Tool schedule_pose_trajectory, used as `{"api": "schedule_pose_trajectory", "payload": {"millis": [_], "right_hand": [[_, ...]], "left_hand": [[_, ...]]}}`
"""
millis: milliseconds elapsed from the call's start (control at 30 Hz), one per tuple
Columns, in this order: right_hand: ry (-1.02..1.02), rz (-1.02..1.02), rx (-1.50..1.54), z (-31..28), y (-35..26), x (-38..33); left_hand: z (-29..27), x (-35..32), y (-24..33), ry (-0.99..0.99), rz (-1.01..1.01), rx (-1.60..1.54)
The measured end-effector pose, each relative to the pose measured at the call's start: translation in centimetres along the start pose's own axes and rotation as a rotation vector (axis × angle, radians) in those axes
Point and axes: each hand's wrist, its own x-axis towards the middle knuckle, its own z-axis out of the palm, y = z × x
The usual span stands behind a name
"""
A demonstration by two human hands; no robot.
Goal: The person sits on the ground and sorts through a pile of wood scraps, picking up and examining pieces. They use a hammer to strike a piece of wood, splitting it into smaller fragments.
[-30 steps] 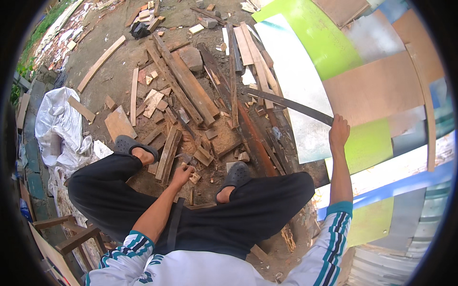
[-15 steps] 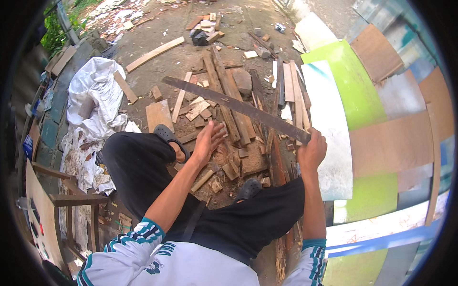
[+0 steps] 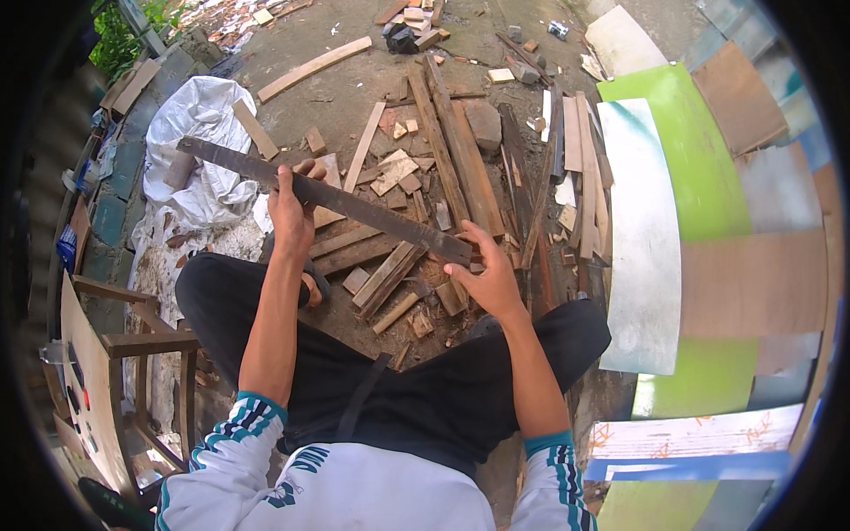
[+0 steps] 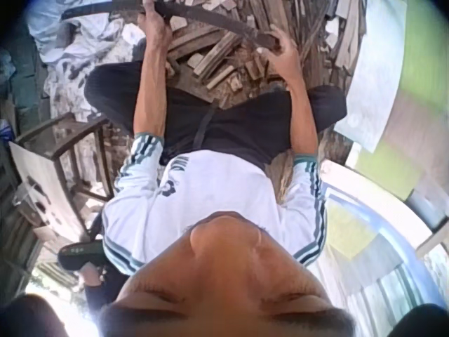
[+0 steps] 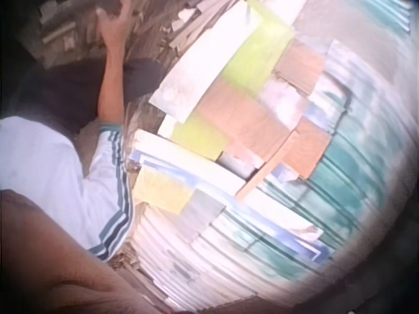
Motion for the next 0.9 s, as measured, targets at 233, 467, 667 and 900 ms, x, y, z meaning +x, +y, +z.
{"api": "schedule_pose_trajectory", "payload": {"millis": [233,467,667,900], "right_hand": [[-0.044,0.057,0.420,0.0,-0.2,1.3],[0.176,-0.246,0.227,2.7,-0.8,1.6],[0.254,-0.410,-0.005,3.4,-1.0,2.0],[0.046,0.340,-0.393,0.2,1.4,2.1]], "left_hand": [[-2.9,1.0,-0.9,0.106,-0.061,-0.035],[-6.4,3.1,-5.0,0.270,-0.252,-0.271],[-7.6,3.9,-7.7,0.343,-0.311,-0.390],[-3.5,1.2,-6.7,0.243,-0.311,-0.310]]}}
